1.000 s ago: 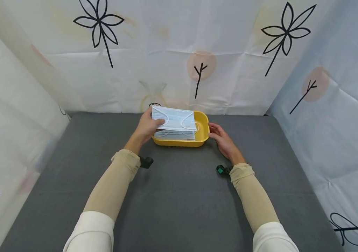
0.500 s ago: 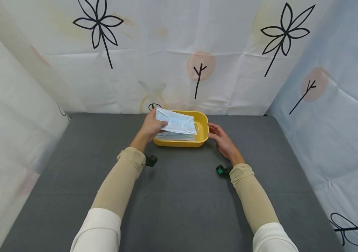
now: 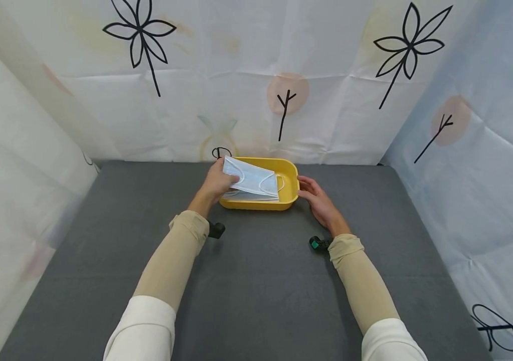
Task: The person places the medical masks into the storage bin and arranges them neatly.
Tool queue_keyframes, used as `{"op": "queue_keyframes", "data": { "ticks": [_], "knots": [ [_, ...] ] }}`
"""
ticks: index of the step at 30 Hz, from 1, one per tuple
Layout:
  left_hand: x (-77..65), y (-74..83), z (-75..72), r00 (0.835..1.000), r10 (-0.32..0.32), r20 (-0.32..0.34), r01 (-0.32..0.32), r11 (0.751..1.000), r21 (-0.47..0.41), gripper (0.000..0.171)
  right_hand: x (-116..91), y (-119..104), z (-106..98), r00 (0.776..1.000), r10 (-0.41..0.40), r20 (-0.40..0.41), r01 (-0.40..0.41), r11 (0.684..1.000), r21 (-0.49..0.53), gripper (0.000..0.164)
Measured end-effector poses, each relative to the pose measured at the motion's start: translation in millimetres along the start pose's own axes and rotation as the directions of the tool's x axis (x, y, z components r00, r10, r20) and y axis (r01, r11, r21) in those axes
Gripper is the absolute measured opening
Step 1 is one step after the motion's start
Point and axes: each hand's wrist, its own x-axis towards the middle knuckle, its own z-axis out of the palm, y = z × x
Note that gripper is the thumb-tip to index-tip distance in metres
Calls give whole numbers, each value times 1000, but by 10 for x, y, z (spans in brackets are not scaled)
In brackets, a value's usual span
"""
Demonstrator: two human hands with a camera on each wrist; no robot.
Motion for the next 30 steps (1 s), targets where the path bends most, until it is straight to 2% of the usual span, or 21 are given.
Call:
{"op": "queue_keyframes", "data": {
  "ticks": [9, 13, 20, 30],
  "knots": [
    [30, -15, 1, 1000, 10, -1, -10, 999, 43, 81, 1, -21, 20, 1000, 1, -11, -1, 1000, 4, 57],
    [39, -25, -4, 1000, 18, -6, -17, 996, 92, 81, 4, -22, 17, 1000, 1, -7, -1, 1000, 7, 58],
    [33, -24, -7, 998, 43, -35, -33, 970, 240, 77, 8, -17, 15, 1000, 16, -19, -16, 1000, 8, 57],
    [7, 13, -17, 995, 87, -56, -65, 945, 320, 77, 6, -23, 32, 1000, 16, -16, -16, 1000, 10, 56]
  ]
}}
